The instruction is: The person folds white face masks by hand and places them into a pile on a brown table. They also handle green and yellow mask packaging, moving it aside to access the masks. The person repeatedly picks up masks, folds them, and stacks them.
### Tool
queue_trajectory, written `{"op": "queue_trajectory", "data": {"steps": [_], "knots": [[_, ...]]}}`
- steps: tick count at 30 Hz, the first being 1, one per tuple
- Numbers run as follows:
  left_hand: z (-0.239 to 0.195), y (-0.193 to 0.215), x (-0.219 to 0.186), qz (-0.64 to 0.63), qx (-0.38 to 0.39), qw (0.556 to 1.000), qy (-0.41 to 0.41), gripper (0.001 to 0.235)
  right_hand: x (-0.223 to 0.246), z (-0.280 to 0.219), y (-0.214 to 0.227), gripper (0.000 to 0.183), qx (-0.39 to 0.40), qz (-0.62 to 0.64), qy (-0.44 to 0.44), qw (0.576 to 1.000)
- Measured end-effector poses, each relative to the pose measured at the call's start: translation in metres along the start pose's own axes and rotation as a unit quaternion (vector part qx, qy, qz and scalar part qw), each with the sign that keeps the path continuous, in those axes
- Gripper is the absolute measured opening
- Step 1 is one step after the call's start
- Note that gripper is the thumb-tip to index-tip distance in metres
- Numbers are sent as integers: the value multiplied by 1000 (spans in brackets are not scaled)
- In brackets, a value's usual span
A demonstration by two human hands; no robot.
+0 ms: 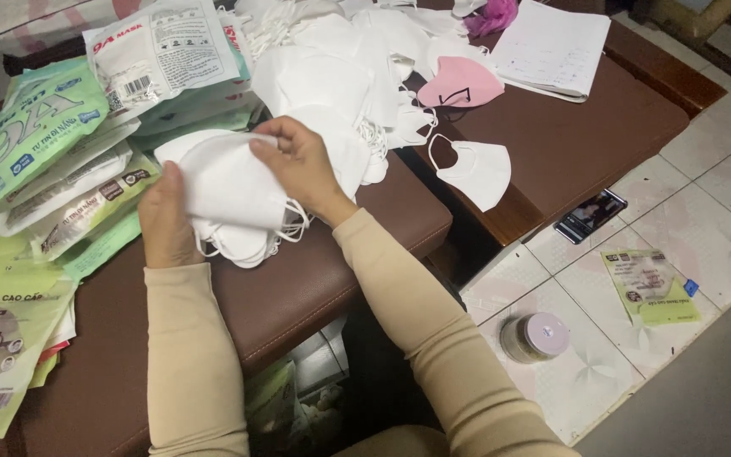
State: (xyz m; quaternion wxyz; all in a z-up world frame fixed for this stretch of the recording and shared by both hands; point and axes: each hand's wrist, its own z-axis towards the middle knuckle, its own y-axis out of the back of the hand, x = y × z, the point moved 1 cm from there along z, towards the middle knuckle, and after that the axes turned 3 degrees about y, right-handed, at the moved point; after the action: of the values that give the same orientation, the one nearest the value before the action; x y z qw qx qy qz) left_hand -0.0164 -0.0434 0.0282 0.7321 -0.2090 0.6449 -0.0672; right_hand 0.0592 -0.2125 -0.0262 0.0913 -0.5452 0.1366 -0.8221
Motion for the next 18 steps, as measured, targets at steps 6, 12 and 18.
{"op": "queue_trajectory", "data": {"steps": [6, 12, 18], "knots": [[22, 28, 23, 48, 2, 998, -43, 19, -15, 1, 1, 24, 19, -82, -17, 996], [2, 13, -32, -268, 85, 959, -19, 34, 18, 13, 33, 16, -42, -199, 33, 979], [23, 35, -4, -54, -67, 993, -77, 20, 32, -2, 30, 26, 56, -456, 12, 888]]}}
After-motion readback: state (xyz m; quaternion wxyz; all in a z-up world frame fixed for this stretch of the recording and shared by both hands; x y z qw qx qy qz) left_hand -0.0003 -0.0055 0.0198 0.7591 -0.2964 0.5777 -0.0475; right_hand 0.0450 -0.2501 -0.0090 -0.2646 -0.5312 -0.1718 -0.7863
